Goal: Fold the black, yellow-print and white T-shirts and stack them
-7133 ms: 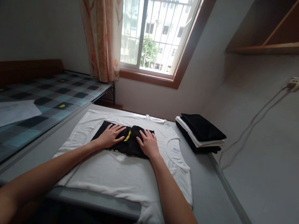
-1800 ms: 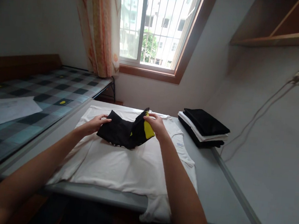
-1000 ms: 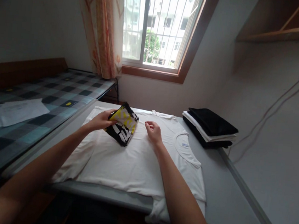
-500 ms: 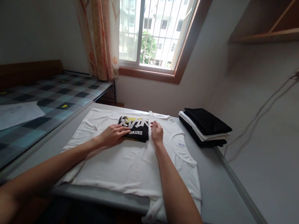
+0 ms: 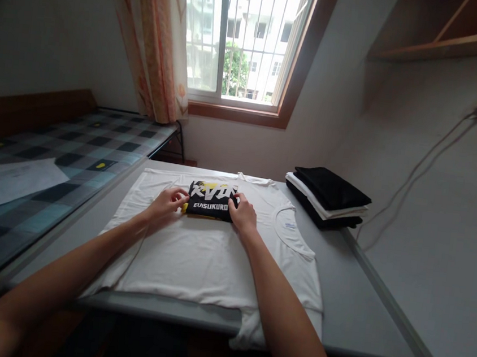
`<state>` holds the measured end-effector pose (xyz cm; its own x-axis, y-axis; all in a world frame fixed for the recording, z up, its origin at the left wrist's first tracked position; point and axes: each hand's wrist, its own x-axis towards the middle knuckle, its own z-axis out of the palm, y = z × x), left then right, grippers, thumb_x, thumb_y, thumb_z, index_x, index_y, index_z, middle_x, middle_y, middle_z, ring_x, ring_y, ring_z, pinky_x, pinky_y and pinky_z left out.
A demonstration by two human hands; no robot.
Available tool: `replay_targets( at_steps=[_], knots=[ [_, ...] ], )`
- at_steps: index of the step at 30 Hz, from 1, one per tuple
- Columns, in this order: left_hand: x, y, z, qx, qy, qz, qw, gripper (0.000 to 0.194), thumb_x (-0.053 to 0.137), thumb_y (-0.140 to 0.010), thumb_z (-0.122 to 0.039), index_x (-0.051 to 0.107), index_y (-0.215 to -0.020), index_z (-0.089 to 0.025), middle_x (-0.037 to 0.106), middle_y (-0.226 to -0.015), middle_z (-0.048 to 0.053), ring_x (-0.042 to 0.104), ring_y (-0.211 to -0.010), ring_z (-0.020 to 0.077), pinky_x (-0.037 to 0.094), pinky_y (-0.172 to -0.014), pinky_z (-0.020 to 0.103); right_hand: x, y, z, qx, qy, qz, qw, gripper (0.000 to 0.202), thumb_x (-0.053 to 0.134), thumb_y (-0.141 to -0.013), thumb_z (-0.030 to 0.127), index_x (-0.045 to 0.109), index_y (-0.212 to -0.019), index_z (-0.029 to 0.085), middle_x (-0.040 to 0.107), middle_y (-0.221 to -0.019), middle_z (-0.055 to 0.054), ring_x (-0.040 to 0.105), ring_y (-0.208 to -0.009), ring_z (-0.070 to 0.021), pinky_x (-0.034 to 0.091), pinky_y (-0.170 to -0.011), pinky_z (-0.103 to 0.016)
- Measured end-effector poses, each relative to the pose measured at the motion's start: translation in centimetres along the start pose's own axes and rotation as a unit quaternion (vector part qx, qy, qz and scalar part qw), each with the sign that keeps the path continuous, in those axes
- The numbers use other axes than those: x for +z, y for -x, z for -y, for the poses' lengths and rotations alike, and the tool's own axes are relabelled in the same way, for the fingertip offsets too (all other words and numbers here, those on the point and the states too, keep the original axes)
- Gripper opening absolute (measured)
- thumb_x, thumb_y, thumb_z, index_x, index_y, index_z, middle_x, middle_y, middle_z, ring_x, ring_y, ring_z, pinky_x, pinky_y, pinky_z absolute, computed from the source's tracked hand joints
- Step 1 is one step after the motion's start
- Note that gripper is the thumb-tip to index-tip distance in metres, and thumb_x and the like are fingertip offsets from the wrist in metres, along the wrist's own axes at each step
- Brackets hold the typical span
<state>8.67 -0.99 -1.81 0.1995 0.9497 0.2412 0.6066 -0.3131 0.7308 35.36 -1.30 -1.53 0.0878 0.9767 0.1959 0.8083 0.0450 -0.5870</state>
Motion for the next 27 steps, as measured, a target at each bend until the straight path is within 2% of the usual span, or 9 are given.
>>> replay_targets(
  at_steps=[3, 6, 10, 12, 16, 21, 27],
  knots=[
    [0.4, 0.1, -0.1, -0.024, -0.009, -0.004, 1.0, 0.035, 0.056, -0.082, -0.049, 0.067, -0.08, -0.016, 0.068, -0.07, 0.006, 0.063, -0.066, 0.0183, 0.046, -0.061, 0.027, 0.1, 0.2, 0.3, 0.015, 0.022, 0.002, 1.0, 0.036, 0.046, -0.092, 0.045, 0.061, -0.118, 0.025, 0.071, -0.088, -0.009, 0.065, -0.084, -0.0258, 0.042, -0.07, -0.031],
    [0.9, 0.2, -0.9, -0.056, -0.068, 0.001, 0.996, 0.041, 0.051, -0.084, -0.054, 0.066, -0.071, -0.017, 0.068, -0.071, 0.007, 0.063, -0.068, 0.02, 0.044, -0.063, 0.028, 0.1, 0.4, 0.7, 0.024, 0.05, -0.008, 0.998, 0.045, 0.043, -0.093, 0.053, 0.059, -0.123, 0.023, 0.071, -0.099, -0.013, 0.064, -0.095, -0.0301, 0.042, -0.082, -0.039],
    [1.5, 0.2, -2.4, -0.128, -0.146, 0.006, 0.981, 0.047, 0.05, -0.085, -0.06, 0.067, -0.072, -0.018, 0.071, -0.076, 0.009, 0.065, -0.074, 0.0242, 0.04, -0.062, 0.03, 0.2, 0.5, 1.1, 0.023, 0.067, -0.013, 0.997, 0.052, 0.033, -0.096, 0.056, 0.057, -0.126, 0.021, 0.068, -0.114, -0.017, 0.059, -0.109, -0.033, 0.035, -0.095, -0.048],
    [1.7, 0.1, -2.6, -0.134, -0.151, 0.005, 0.98, 0.042, 0.053, -0.084, -0.057, 0.066, -0.074, -0.018, 0.071, -0.077, 0.008, 0.065, -0.074, 0.024, 0.04, -0.061, 0.029, 0.4, 0.5, 1.2, 0.016, 0.055, -0.006, 0.998, 0.05, 0.033, -0.097, 0.053, 0.056, -0.127, 0.021, 0.068, -0.116, -0.017, 0.058, -0.11, -0.033, 0.035, -0.095, -0.048],
    [1.9, -0.5, -1.5, -0.088, -0.067, -0.013, 0.994, 0.032, 0.057, -0.081, -0.047, 0.062, -0.07, -0.018, 0.067, -0.073, 0.005, 0.062, -0.07, 0.0194, 0.042, -0.061, 0.027, 0.8, 0.3, 1.2, -0.02, 0.01, -0.028, 0.999, 0.042, 0.038, -0.097, 0.047, 0.057, -0.124, 0.021, 0.068, -0.116, -0.014, 0.059, -0.109, -0.0312, 0.034, -0.096, -0.047],
    [1.6, -1.2, 0.1, -0.062, 0.053, -0.068, 0.994, 0.032, 0.057, -0.075, -0.048, 0.058, -0.063, -0.018, 0.062, -0.066, 0.002, 0.058, -0.065, 0.0175, 0.043, -0.06, 0.027, 1.9, 0.0, 0.6, -0.052, -0.051, -0.043, 0.996, 0.033, 0.046, -0.093, 0.036, 0.06, -0.118, 0.021, 0.068, -0.119, -0.01, 0.058, -0.11, -0.0292, 0.035, -0.096, -0.047],
    [1.1, -1.1, -0.6, -0.071, 0.138, -0.083, 0.984, 0.033, 0.065, -0.069, -0.049, 0.058, -0.067, -0.017, 0.063, -0.061, 0.002, 0.06, -0.059, 0.0173, 0.043, -0.054, 0.026, 2.1, -0.2, 0.5, -0.089, -0.088, -0.081, 0.989, 0.029, 0.048, -0.089, 0.028, 0.063, -0.112, 0.021, 0.069, -0.114, -0.009, 0.06, -0.101, -0.025, 0.038, -0.093, -0.043]
  ],
)
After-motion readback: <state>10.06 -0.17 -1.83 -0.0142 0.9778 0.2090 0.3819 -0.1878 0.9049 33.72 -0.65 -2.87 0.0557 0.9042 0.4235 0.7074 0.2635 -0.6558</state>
